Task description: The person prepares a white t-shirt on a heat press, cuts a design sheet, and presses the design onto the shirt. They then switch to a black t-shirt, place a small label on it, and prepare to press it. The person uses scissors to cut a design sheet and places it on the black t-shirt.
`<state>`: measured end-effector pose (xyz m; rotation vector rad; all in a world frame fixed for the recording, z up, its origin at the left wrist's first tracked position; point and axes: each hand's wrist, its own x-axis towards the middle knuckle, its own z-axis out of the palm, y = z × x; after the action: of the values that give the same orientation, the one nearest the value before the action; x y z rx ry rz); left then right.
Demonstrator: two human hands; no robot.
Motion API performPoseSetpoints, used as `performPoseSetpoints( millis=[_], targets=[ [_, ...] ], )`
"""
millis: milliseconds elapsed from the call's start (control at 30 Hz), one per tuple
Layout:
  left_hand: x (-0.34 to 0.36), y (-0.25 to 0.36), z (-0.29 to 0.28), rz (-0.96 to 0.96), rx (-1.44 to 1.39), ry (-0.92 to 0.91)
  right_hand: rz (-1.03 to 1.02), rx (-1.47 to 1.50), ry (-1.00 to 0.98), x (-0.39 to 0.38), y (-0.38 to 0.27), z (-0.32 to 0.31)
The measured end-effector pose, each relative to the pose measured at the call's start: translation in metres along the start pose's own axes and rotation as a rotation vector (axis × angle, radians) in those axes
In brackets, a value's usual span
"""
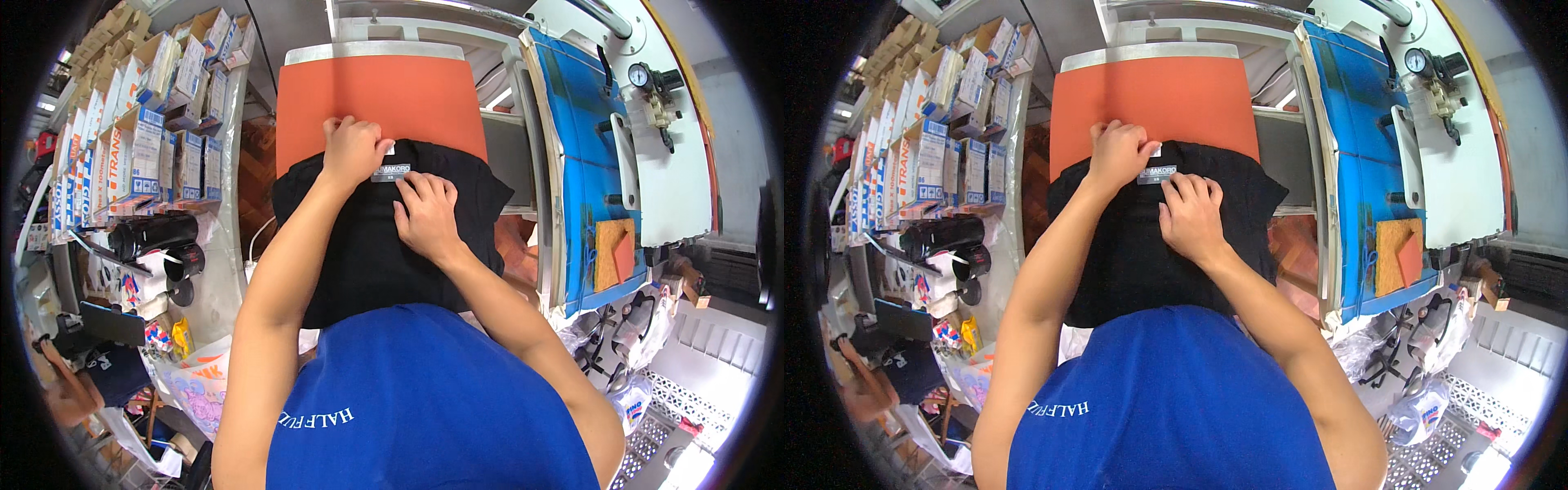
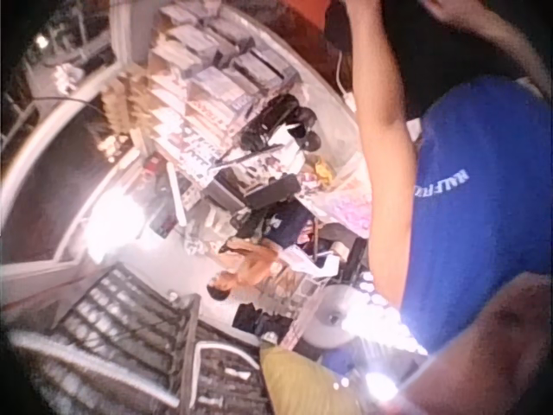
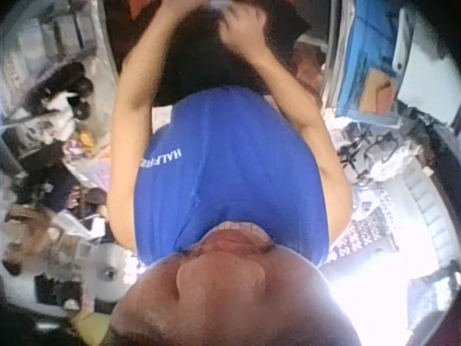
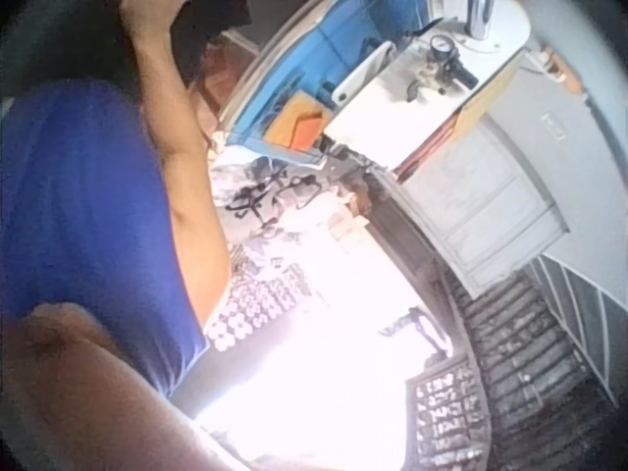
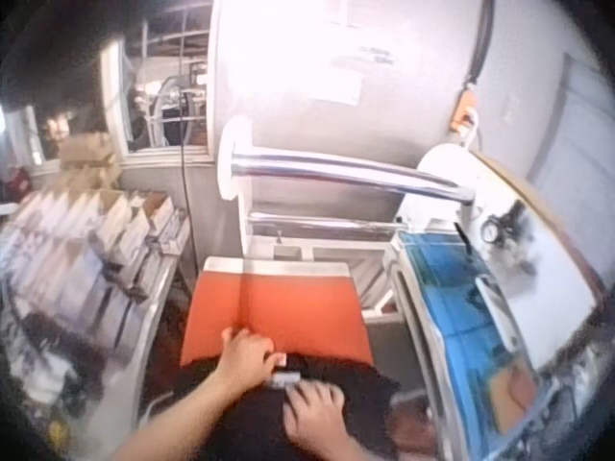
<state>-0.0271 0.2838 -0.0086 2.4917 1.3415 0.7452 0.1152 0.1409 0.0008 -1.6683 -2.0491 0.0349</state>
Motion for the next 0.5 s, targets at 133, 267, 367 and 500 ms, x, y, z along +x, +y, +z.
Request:
performPoseSetpoints(
  millis=[133,267,367,500],
  targets=[
    [0.004,0.003,-0.002,-0.02,-0.009,0.035,-0.023,0.056,0.042,0.001,0.005,-0.001],
    [-0.04,0.002,-0.029,0.133,-0.098,0.14,0.053,0.086,0.049,-0.003,0.011,-0.005],
    [-0.077,0.012,-0.029,0.127,-0.123,0.026,0.085,0.109,0.067,-0.004,0.013,0.002],
    [-0.087,0.01,-0.015,0.045,-0.168,0.05,0.095,0.097,0.088,0.004,0.017,0.014]
  ],
)
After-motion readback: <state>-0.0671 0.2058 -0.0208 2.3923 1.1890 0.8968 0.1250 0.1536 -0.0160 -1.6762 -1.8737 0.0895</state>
